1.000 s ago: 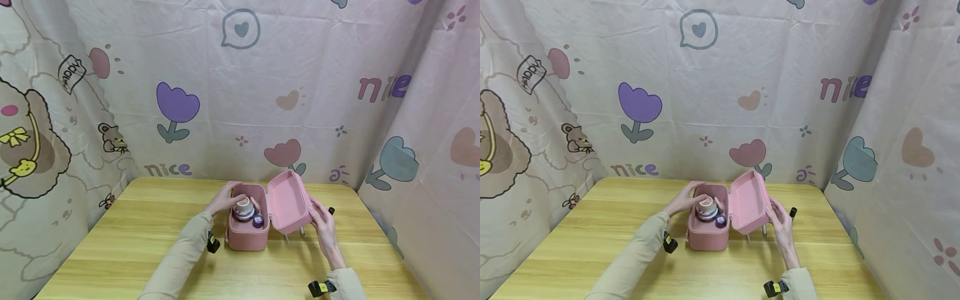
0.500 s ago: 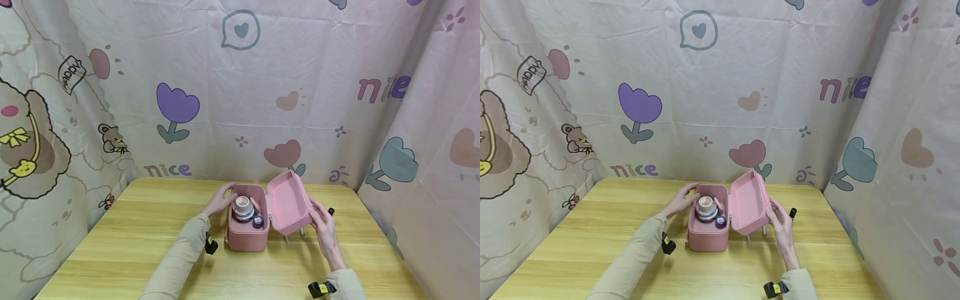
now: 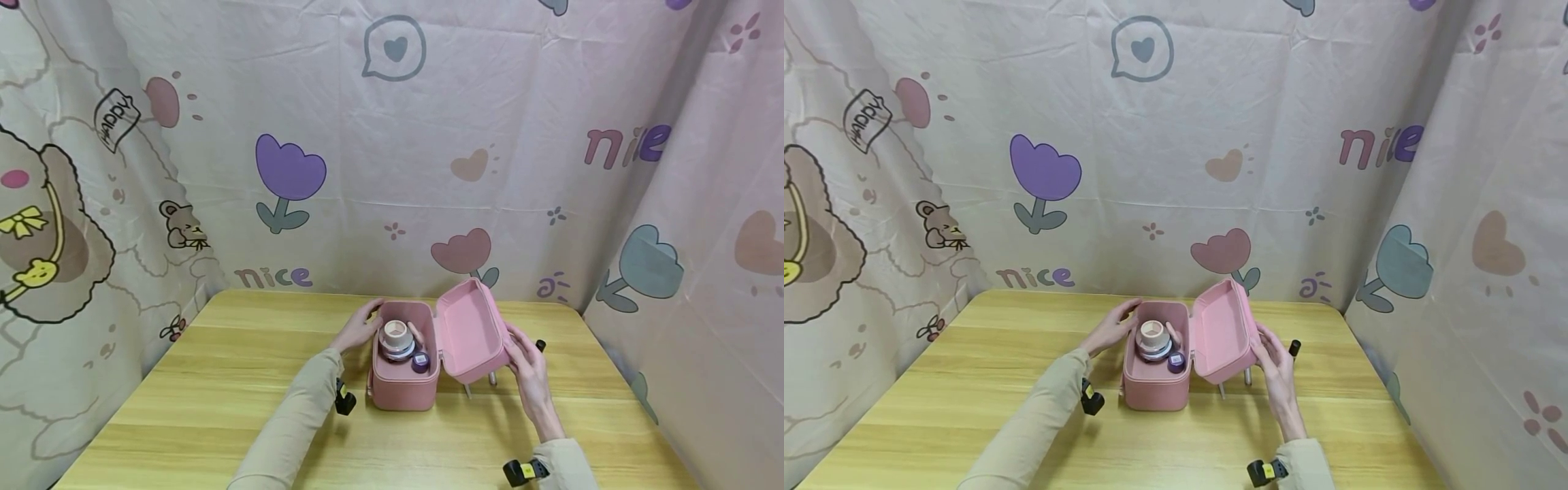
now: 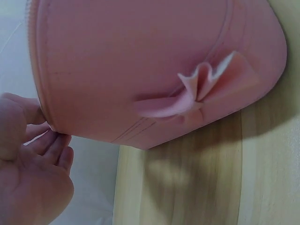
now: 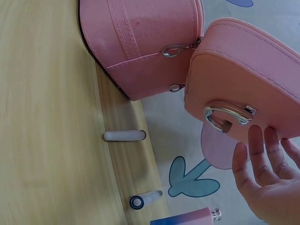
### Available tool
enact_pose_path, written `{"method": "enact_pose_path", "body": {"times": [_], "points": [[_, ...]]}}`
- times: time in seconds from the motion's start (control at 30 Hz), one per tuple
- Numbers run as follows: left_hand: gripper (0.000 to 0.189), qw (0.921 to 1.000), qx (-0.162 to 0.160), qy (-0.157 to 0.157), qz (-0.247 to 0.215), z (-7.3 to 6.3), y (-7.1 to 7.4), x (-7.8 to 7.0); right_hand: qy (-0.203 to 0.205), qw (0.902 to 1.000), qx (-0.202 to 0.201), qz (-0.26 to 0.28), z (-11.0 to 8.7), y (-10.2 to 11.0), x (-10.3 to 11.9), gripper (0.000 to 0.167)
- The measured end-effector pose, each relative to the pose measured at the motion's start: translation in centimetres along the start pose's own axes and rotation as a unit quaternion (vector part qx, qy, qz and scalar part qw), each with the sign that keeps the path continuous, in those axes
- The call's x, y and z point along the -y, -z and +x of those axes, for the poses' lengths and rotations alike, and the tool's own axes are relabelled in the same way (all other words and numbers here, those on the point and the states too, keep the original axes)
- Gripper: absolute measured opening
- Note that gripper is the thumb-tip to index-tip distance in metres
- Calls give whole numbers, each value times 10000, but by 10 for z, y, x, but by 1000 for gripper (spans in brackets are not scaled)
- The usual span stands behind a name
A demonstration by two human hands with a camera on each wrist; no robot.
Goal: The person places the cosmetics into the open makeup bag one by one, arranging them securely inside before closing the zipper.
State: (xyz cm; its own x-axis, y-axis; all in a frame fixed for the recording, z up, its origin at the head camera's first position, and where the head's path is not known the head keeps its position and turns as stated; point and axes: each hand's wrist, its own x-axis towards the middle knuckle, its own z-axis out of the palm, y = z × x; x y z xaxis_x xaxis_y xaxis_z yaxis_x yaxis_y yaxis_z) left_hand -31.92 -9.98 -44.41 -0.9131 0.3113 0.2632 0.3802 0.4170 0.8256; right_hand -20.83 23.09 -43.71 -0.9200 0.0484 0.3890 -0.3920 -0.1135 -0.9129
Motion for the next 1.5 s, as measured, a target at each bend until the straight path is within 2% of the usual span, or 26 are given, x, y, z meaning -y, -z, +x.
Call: {"method": "enact_pose_path", "body": {"times": [0.2,0.4,0.6,0.9,1.0,1.23,1.37,1.5], "points": [[48,9999,-60,-77,82,-1,1,1,-26,10000,42,57,1,0,-1,48],[49,10000,-17,-67,-47,-6,4,1,-138,9996,132,185,3,2,-4,50],[49,9997,-115,-206,-92,-10,6,5,-248,9992,167,247,7,1,-5,52],[53,9997,62,-61,-220,-22,10,7,-300,9989,11,357,14,-2,-9,51],[55,9995,110,90,-294,-26,11,9,-323,9987,-72,393,16,-4,-11,46],[58,9985,0,282,-471,-32,10,13,-484,9974,-189,498,20,-7,-12,31],[62,9976,1,352,-597,-37,11,13,-661,9963,-352,425,24,-11,-12,34],[63,9971,-53,293,-702,-42,12,12,-688,9957,-514,344,27,-16,-14,45]]}}
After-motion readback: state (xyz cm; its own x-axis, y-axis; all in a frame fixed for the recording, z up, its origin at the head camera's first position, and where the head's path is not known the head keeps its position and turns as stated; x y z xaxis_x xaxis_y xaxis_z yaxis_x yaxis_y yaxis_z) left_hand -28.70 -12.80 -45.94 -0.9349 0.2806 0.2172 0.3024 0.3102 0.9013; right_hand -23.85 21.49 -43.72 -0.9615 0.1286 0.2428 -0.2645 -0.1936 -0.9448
